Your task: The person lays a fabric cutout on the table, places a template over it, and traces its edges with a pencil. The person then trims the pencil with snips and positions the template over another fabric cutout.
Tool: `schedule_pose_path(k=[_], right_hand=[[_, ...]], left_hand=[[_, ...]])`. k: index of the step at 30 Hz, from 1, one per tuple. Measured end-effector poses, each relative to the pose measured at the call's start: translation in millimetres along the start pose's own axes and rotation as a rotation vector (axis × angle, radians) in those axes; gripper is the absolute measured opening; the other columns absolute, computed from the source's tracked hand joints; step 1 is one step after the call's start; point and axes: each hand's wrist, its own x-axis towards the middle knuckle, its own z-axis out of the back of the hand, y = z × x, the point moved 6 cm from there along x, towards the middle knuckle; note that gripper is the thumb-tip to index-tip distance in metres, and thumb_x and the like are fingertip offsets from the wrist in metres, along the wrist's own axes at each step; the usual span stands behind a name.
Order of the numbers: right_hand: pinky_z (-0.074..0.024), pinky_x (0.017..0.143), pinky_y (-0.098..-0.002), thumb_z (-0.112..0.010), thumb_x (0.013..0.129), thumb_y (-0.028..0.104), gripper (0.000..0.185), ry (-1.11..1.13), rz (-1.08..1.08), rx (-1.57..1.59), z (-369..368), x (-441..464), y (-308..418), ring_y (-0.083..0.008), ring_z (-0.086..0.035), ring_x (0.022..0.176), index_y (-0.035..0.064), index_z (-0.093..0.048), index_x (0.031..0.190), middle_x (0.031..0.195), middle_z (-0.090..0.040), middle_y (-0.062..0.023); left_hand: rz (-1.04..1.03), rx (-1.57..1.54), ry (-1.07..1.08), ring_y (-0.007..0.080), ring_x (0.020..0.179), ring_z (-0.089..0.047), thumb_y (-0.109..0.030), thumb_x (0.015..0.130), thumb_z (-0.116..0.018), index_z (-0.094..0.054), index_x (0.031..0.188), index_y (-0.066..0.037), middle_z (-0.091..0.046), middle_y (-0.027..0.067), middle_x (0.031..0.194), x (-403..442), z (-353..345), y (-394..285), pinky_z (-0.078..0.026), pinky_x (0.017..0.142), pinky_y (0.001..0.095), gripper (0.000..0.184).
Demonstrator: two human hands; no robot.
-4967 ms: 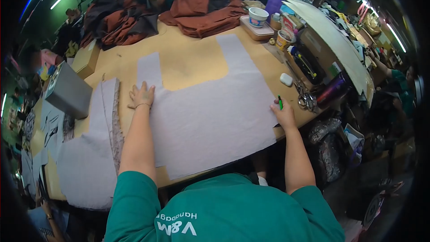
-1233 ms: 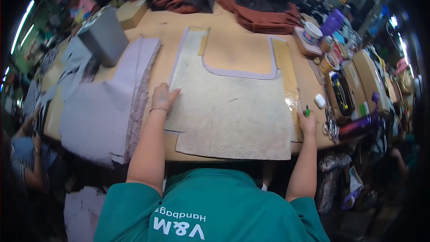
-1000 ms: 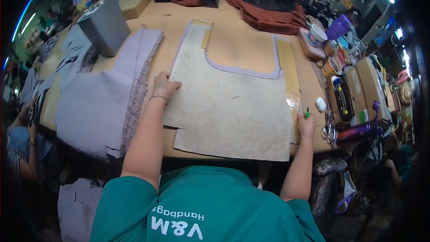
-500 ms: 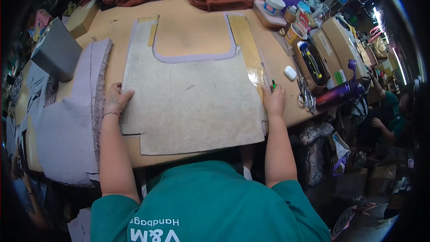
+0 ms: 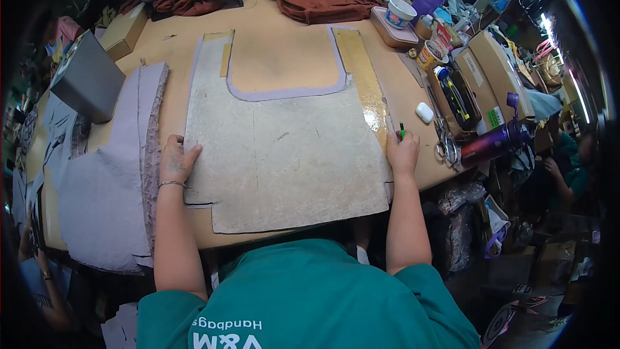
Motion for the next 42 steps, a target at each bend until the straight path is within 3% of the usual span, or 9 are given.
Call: schedule_pose_path(k=[7, 10, 13, 16, 18, 24, 32, 38, 42], right_hand=[[-0.0370, 0.080, -0.0393, -0.061, 0.069, 0.022, 0.030, 0.102, -0.077, -0.027, -15, 17, 0, -0.0346, -0.047, 0.088, -0.0026, -0.053, 0.084, 0.088, -0.050, -0.0220], [-0.0367, 0.082, -0.0387, -0.063, 0.067, 0.022, 0.033, 0.032, 0.020, 0.005, -20, 23, 4, -0.0350, -0.047, 0.090, -0.0042, -0.053, 0.085, 0.089, -0.051, -0.0224], [-0.0390, 0.078, -0.0380, -0.065, 0.065, 0.024, 0.038, -0.083, 0.217, 0.052, -7, 23, 5, -0.0357, -0.049, 0.086, -0.0043, -0.053, 0.087, 0.087, -0.052, -0.0222], [-0.0418, 0.071, -0.0379, -0.065, 0.065, 0.026, 0.040, 0.232, 0.224, 0.047, -16, 37, 3, -0.0326, -0.053, 0.080, -0.0016, -0.054, 0.090, 0.081, -0.055, -0.0205], [-0.0425, 0.069, -0.0379, -0.064, 0.065, 0.028, 0.039, 0.318, 0.174, 0.087, -19, 42, 4, -0.0311, -0.055, 0.078, -0.0004, -0.054, 0.090, 0.080, -0.056, -0.0193], [-0.0424, 0.070, -0.0366, -0.064, 0.067, 0.031, 0.040, 0.241, 0.142, 0.057, -26, 51, 9, -0.0290, -0.055, 0.081, 0.0017, -0.054, 0.091, 0.085, -0.058, -0.0158], [-0.0426, 0.073, -0.0366, -0.069, 0.059, 0.032, 0.051, 0.135, 0.143, -0.038, -22, 36, -2, -0.0327, -0.055, 0.082, -0.0063, -0.053, 0.090, 0.083, -0.057, -0.0227], [-0.0439, 0.056, -0.0352, -0.071, 0.058, 0.026, 0.039, 0.275, 0.016, 0.173, -33, 39, -17, -0.0266, -0.057, 0.059, -0.0055, -0.054, 0.074, 0.068, -0.057, -0.0200], [-0.0438, 0.060, -0.0365, -0.071, 0.059, 0.026, 0.038, 0.245, 0.050, 0.055, -32, 38, -9, -0.0288, -0.057, 0.063, -0.0055, -0.053, 0.073, 0.069, -0.057, -0.0202]], left_hand=[[-0.053, -0.035, -0.080, 0.0300, 0.082, -0.054, -0.023, 0.065, -0.066, -0.050, 0.093, 0.003, -0.055, 0.0213, 0.085, 21, -6, -8, -0.042, 0.071, 0.0339, 0.042], [-0.157, 0.359, -0.207, 0.0295, 0.083, -0.053, -0.025, 0.066, -0.065, -0.052, 0.094, 0.003, -0.054, 0.0206, 0.086, 30, 1, -18, -0.042, 0.071, 0.0335, 0.042], [-0.221, 0.329, -0.373, 0.0280, 0.081, -0.053, -0.028, 0.067, -0.064, -0.053, 0.093, 0.002, -0.054, 0.0191, 0.087, 25, 11, -9, -0.042, 0.070, 0.0333, 0.042], [-0.097, -0.023, -0.026, 0.0254, 0.079, -0.052, -0.031, 0.068, -0.064, -0.054, 0.094, 0.002, -0.053, 0.0169, 0.085, 30, -12, 9, -0.041, 0.070, 0.0324, 0.043], [-0.177, 0.034, -0.147, 0.0237, 0.077, -0.052, -0.031, 0.068, -0.063, -0.054, 0.094, 0.002, -0.053, 0.0153, 0.083, 23, -12, 4, -0.041, 0.069, 0.0318, 0.043], [-0.195, 0.111, -0.231, 0.0269, 0.083, -0.048, -0.033, 0.070, -0.062, -0.052, 0.098, 0.002, -0.051, 0.0165, 0.086, 17, -13, 2, -0.039, 0.074, 0.0335, 0.046], [-0.078, 0.474, -0.202, 0.0327, 0.087, -0.051, -0.036, 0.066, -0.064, -0.050, 0.099, 0.006, -0.053, 0.0233, 0.092, 4, -7, -20, -0.041, 0.076, 0.0356, 0.055], [0.102, 0.089, -0.052, 0.0273, 0.087, -0.054, -0.027, 0.061, -0.067, -0.051, 0.096, 0.002, -0.056, 0.0192, 0.093, 21, -6, 6, -0.043, 0.074, 0.0325, 0.048], [0.155, -0.007, -0.107, 0.0228, 0.079, -0.056, -0.024, 0.059, -0.069, -0.050, 0.092, 0.001, -0.057, 0.0156, 0.085, 22, -14, 21, -0.044, 0.070, 0.0299, 0.045]])
